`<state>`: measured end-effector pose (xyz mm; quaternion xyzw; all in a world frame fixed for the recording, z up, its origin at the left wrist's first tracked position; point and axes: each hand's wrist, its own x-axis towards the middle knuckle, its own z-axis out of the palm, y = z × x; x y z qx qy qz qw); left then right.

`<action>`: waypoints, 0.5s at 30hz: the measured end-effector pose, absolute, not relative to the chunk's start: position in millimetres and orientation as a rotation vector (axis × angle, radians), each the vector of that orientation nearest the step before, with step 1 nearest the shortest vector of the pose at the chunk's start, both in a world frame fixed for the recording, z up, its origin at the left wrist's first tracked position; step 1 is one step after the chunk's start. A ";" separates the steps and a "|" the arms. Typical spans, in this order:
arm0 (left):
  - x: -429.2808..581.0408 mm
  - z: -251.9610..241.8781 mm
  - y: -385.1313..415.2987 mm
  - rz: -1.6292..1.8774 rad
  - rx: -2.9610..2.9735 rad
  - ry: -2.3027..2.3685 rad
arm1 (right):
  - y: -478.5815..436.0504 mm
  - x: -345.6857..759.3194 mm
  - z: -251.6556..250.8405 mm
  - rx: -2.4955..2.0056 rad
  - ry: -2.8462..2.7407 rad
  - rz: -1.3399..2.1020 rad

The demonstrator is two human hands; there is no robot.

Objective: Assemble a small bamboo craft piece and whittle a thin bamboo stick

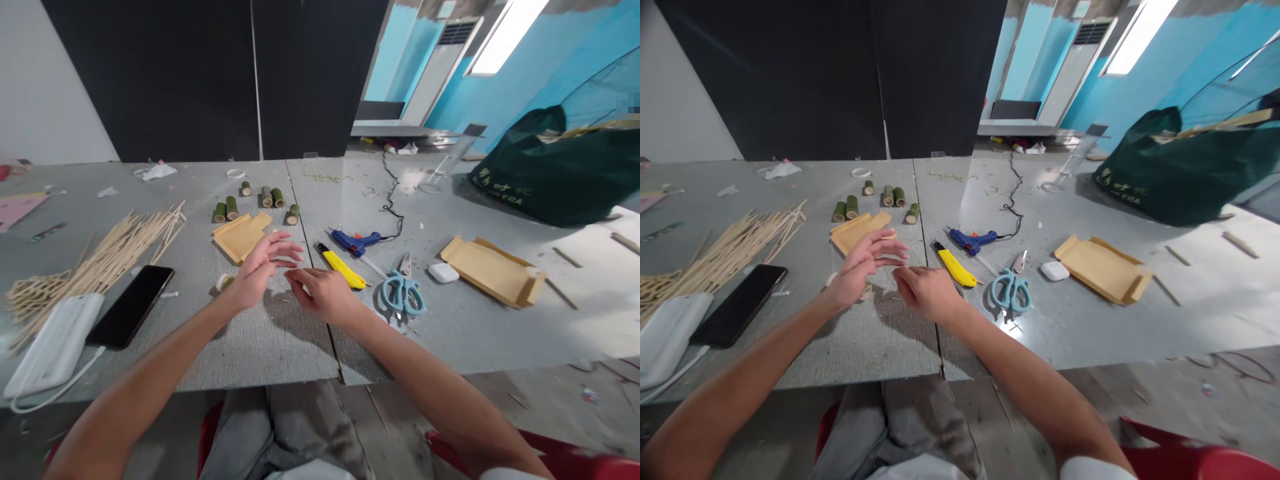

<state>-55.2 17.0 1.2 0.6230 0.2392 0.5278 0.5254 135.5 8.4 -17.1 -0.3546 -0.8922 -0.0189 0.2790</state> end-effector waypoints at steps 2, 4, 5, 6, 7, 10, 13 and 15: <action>-55.0 -0.5 16.1 1.227 1.571 0.609 | 5.5 135.8 -14.5 -0.970 -2.447 -0.159; -55.6 -2.6 16.0 1.177 1.645 0.635 | 3.6 137.3 -11.0 -0.982 -2.479 -0.239; -56.3 -3.7 16.3 1.148 1.674 0.645 | 3.3 138.5 -9.2 -0.983 -2.487 -0.267; -57.0 -4.8 16.6 1.118 1.696 0.655 | 3.4 139.8 -7.6 -0.977 -2.488 -0.288; -57.8 -5.6 16.9 1.089 1.714 0.663 | 3.8 141.2 -6.4 -0.967 -2.482 -0.303; -59.5 -5.6 17.1 1.017 1.741 0.669 | 6.4 143.9 -5.3 -0.927 -2.418 -0.306; -59.2 -2.7 16.0 0.984 1.742 0.651 | 9.4 143.3 -7.6 -0.934 -2.333 -0.183; -58.5 -1.0 15.2 0.988 1.723 0.642 | 11.3 142.0 -9.5 -0.943 -2.291 -0.042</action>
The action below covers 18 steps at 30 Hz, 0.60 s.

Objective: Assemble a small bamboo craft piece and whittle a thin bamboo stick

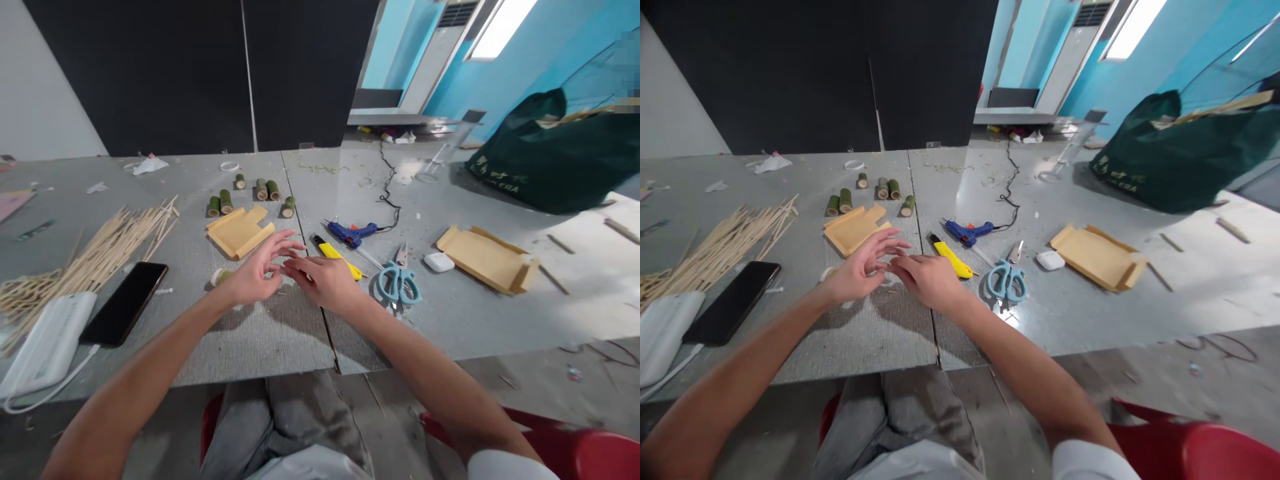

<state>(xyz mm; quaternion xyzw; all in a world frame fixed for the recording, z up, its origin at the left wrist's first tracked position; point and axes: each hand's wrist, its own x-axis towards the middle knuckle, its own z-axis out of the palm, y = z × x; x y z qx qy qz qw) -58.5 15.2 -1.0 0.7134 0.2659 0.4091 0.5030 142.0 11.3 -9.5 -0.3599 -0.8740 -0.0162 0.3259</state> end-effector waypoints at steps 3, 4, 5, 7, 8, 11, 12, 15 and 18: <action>-58.0 -0.4 14.8 0.996 1.663 0.625 | 13.8 140.4 -9.8 -0.939 -2.215 0.220; -58.0 -0.5 14.9 0.997 1.644 0.615 | 14.5 140.2 -9.0 -0.940 -2.184 0.317; -58.1 -0.6 14.9 0.994 1.630 0.607 | 15.1 140.0 -8.0 -0.948 -2.154 0.416; -58.3 -0.4 14.9 0.991 1.618 0.597 | 16.1 139.5 -5.7 -0.982 -2.099 0.597; -58.3 0.0 14.8 0.990 1.616 0.595 | 16.4 139.1 -4.7 -1.004 -2.079 0.668; -57.6 1.4 14.7 0.995 1.608 0.605 | 16.8 137.9 -3.4 -1.059 -2.040 0.763; -57.2 1.7 14.9 1.002 1.603 0.609 | 16.8 137.5 -3.4 -1.071 -2.032 0.758; -56.4 1.8 16.8 1.040 1.594 0.604 | 16.6 137.4 -3.8 -1.090 -1.996 0.687; -57.3 0.9 19.9 1.102 1.585 0.581 | 16.2 138.9 -4.0 -1.066 -1.964 0.600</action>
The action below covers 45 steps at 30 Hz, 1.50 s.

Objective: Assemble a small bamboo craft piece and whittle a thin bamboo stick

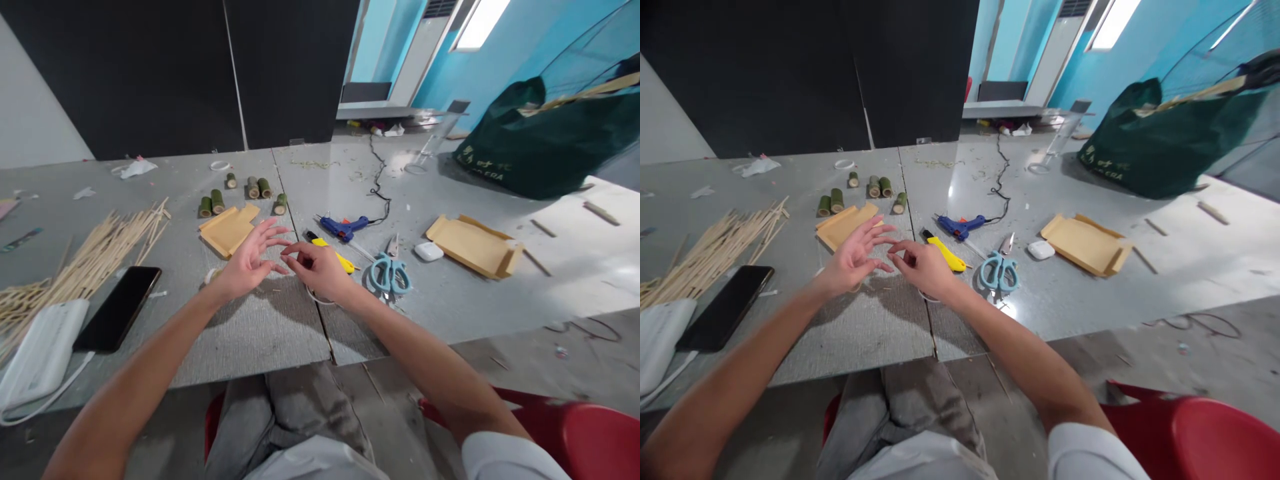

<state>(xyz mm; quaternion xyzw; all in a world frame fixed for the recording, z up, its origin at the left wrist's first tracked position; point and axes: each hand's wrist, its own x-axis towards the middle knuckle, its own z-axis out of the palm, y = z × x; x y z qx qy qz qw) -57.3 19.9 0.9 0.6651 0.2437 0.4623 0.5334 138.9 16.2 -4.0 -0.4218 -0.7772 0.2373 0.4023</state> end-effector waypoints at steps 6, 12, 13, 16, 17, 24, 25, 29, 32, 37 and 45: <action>-60.9 -1.6 23.9 1.154 1.580 0.547 | 16.7 142.0 -5.4 -0.931 -2.074 0.645; -61.0 -4.9 24.3 1.137 1.597 0.528 | 20.3 143.9 -8.6 -0.889 -2.140 0.590; -61.1 -5.1 24.3 1.130 1.601 0.519 | 21.0 144.2 -9.4 -0.878 -2.160 0.576; -61.4 -5.3 23.8 1.105 1.610 0.507 | 22.9 145.2 -12.6 -0.849 -2.212 0.514; -61.3 -5.2 23.5 1.097 1.613 0.510 | 23.3 145.5 -13.8 -0.841 -2.227 0.490; -59.9 -6.3 22.3 1.052 1.617 0.561 | 22.9 148.3 -20.6 -0.766 -2.316 0.290; -59.8 -6.8 22.6 1.050 1.617 0.565 | 22.8 148.8 -20.9 -0.758 -2.334 0.262; -59.0 -9.7 24.2 1.063 1.628 0.587 | 22.7 149.5 -22.5 -0.774 -2.385 0.147; -58.0 -12.0 25.1 1.079 1.618 0.603 | 23.0 148.9 -25.7 -0.800 -2.379 0.058; -57.1 -13.0 24.6 1.082 1.590 0.607 | 22.6 147.0 -30.1 -0.845 -2.356 -0.018; -55.6 -7.4 20.3 1.026 1.483 0.628 | 19.1 144.9 -27.1 -0.797 -2.371 -0.078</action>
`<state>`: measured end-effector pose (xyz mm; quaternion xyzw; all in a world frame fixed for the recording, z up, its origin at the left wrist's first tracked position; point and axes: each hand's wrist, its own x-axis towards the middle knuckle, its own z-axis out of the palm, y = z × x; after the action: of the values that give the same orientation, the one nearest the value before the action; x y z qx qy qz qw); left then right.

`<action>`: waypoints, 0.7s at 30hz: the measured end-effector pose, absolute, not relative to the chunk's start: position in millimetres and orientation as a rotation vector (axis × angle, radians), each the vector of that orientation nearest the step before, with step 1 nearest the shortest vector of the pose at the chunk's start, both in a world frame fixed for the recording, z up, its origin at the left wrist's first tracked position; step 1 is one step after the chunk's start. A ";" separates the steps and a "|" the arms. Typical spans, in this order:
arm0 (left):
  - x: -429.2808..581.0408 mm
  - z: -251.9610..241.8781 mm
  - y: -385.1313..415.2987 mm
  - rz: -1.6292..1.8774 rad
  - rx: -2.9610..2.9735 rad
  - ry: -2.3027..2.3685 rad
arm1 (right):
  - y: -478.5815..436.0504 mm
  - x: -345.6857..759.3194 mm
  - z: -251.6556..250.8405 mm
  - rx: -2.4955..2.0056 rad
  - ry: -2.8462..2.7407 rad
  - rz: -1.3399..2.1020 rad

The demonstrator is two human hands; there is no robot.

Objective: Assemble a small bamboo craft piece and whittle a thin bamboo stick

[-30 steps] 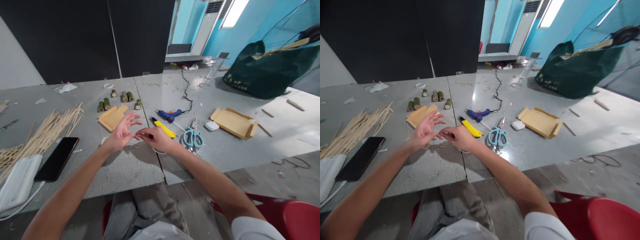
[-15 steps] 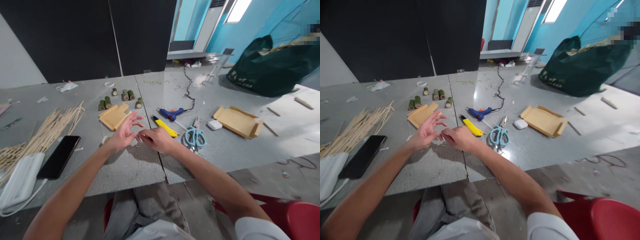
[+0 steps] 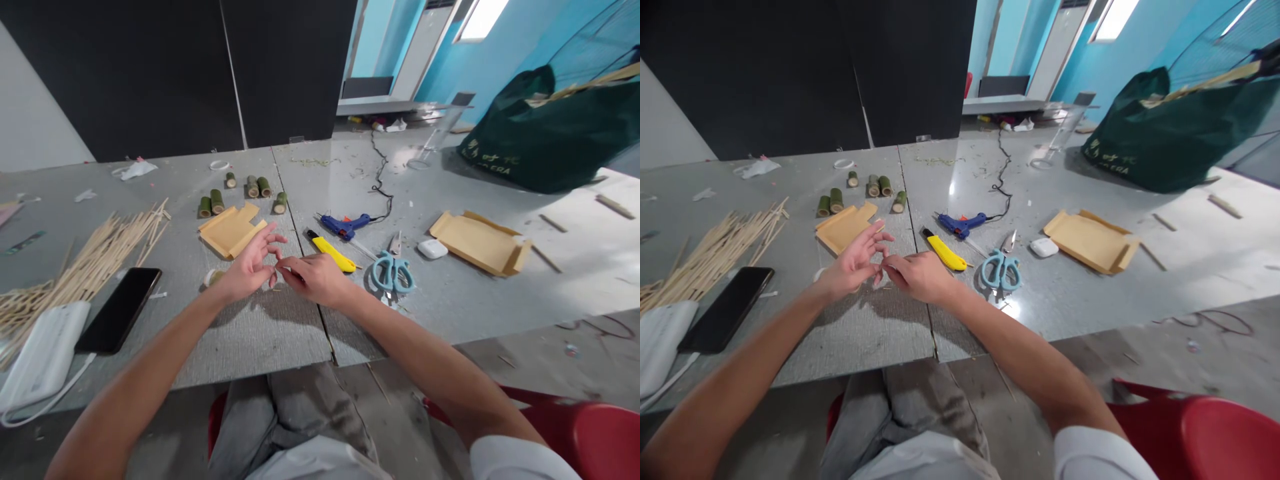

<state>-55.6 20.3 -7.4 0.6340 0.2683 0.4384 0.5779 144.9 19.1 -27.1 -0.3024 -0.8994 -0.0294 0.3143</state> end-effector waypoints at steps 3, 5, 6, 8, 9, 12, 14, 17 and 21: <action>-54.1 -6.8 19.1 1.030 1.419 0.638 | 18.6 144.5 -27.7 -0.795 -2.372 -0.061; -53.3 -7.2 18.9 1.041 1.375 0.648 | 18.3 143.9 -27.9 -0.799 -2.368 -0.054; -53.1 -7.6 19.1 1.047 1.351 0.655 | 18.1 143.5 -27.8 -0.799 -2.364 -0.056; -53.0 -8.3 19.8 1.058 1.301 0.671 | 17.6 142.7 -27.5 -0.798 -2.351 -0.073; -53.2 -8.6 20.3 1.063 1.273 0.679 | 17.4 142.3 -27.3 -0.800 -2.339 -0.088; -54.0 -8.3 21.9 1.086 1.194 0.707 | 16.8 141.8 -27.0 -0.811 -2.314 -0.138; -54.5 -7.6 22.5 1.086 1.171 0.723 | 16.5 142.0 -26.6 -0.813 -2.318 -0.166; -54.8 -6.8 22.4 1.060 1.181 0.738 | 16.2 142.3 -25.8 -0.808 -2.329 -0.189; -54.4 -7.7 20.9 1.046 1.205 0.713 | 15.4 142.1 -25.5 -0.814 -2.338 -0.155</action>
<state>-54.4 20.9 -7.7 0.5287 0.3127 0.4591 0.6418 142.1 15.4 -25.5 -0.3106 -0.8915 -0.0590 0.3246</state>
